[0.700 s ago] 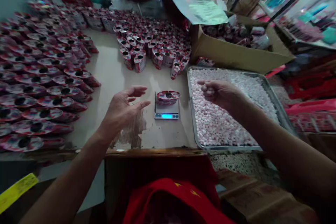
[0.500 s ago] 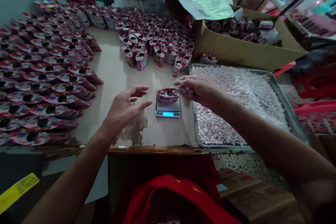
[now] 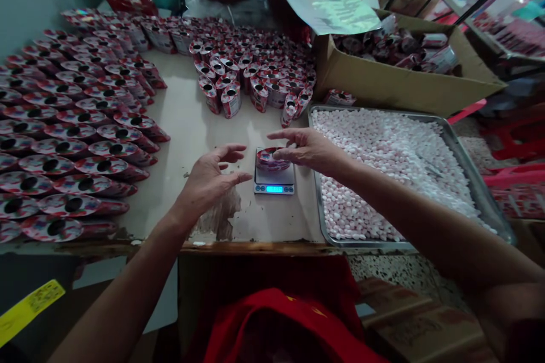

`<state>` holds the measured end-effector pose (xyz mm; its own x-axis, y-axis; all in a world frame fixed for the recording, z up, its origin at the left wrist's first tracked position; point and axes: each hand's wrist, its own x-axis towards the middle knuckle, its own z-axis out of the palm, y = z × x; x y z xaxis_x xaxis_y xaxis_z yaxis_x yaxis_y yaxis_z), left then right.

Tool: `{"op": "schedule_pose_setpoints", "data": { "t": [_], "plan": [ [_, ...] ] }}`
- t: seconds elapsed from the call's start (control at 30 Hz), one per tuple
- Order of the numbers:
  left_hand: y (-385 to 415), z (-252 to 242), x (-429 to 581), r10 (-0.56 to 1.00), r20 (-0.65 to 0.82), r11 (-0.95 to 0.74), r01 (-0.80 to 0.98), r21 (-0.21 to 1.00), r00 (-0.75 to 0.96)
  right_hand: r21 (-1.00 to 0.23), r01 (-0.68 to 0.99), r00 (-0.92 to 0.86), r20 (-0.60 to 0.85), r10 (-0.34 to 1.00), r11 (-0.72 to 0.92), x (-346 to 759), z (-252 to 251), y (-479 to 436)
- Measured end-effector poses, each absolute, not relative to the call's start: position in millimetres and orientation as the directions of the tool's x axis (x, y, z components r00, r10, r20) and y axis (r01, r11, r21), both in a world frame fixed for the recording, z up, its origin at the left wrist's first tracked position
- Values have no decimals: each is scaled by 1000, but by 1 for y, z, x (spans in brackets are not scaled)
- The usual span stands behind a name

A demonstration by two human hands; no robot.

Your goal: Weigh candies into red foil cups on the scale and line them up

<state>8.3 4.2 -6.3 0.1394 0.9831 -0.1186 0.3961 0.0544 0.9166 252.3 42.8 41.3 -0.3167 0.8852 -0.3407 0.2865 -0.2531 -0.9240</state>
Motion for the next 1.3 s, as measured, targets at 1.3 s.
{"op": "schedule_pose_setpoints", "data": {
  "t": [1.3],
  "plan": [
    [21,-6,11,962,-139,11,474,880,237,-930,327,-387,-295,874,-170,269,42,41]
  ]
}}
